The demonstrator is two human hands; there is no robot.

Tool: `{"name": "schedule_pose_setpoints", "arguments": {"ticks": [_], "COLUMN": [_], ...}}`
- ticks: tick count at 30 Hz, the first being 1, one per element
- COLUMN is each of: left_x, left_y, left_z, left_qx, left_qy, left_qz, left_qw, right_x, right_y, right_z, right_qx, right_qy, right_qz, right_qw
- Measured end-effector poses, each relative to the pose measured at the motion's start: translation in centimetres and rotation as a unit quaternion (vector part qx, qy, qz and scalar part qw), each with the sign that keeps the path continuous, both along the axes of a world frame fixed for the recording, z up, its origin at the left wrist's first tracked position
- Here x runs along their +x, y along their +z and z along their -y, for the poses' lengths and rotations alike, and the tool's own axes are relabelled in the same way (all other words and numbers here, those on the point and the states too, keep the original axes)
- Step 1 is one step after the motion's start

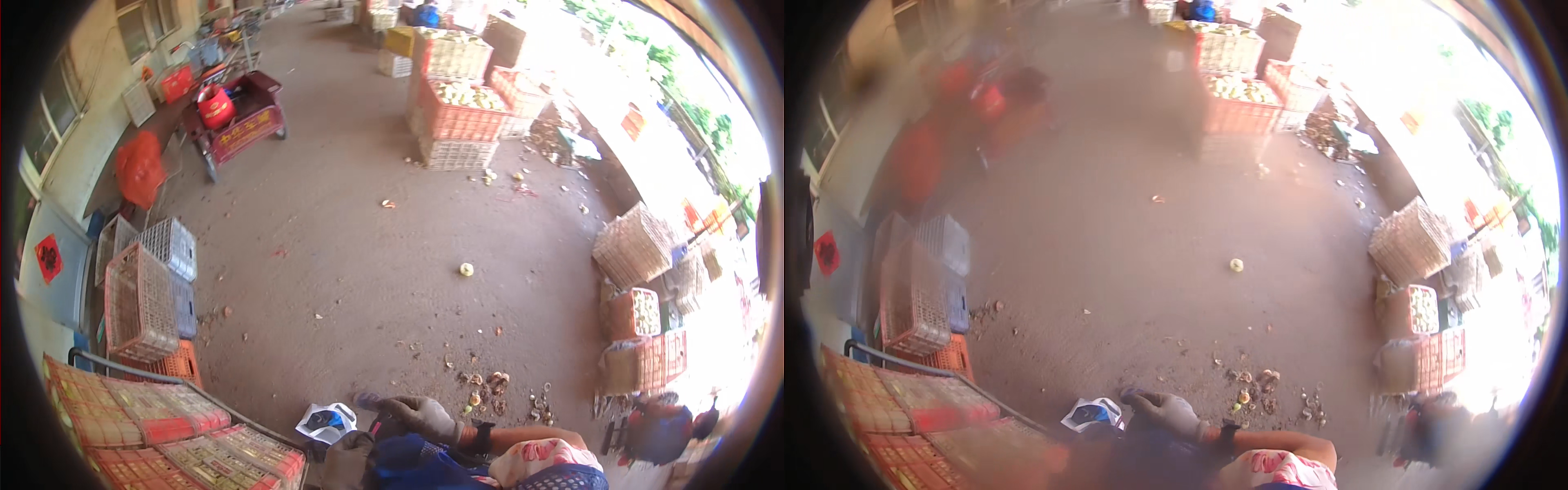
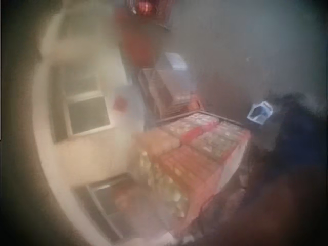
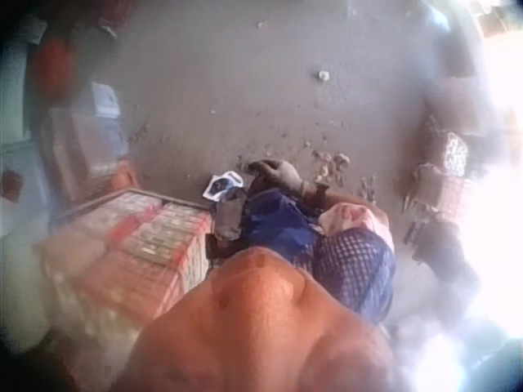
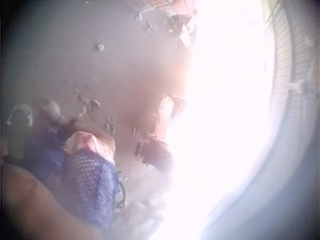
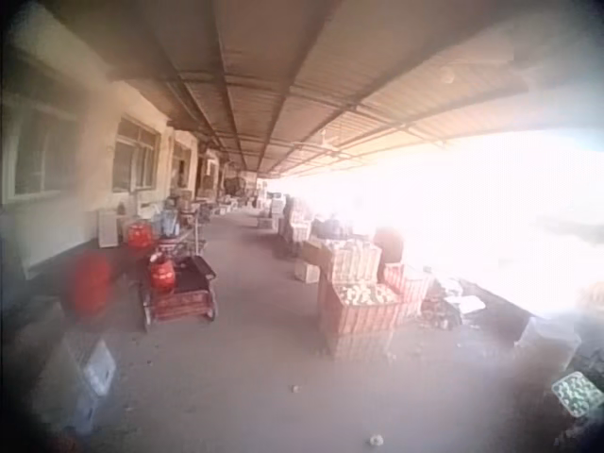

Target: The recorder peels onions with a cleaver and later handles pink decorative sticks.

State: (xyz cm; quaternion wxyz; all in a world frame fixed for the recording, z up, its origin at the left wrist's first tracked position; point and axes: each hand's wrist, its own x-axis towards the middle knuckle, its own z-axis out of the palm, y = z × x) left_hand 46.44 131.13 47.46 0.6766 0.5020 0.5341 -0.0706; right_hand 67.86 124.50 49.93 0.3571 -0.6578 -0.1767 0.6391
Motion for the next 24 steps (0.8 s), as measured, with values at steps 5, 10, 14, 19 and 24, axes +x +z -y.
{"name": "schedule_pose_setpoints", "arguments": {"ticks": [5,10,14,19,24], "left_x": [-2.0,1.5,6.3,11.3,16.9], "left_y": [-1.6,2.8,9.5,7.7,7.0], "left_z": [3.5,7.7,9.0,9.2,7.8], "left_qx": [0.106,-0.03,0.083,0.014,0.095], "left_qy": [-0.245,0.1,0.025,0.023,-0.125], "left_qz": [-0.072,0.054,0.037,0.047,-0.023], "left_qw": [0.961,0.993,0.996,0.999,0.987], "right_x": [-0.5,0.4,2.7,7.4,12.2], "right_y": [1.1,0.6,4.1,0.7,-4.1], "right_z": [6.3,12.5,13.2,13.7,15.7], "right_qx": [0.004,0.08,0.016,0.126,0.066], "right_qy": [0.046,-0.054,-0.183,-0.101,-0.097], "right_qz": [0.052,0.067,-0.076,0.042,0.118], "right_qw": [0.998,0.993,0.98,0.986,0.986]}}
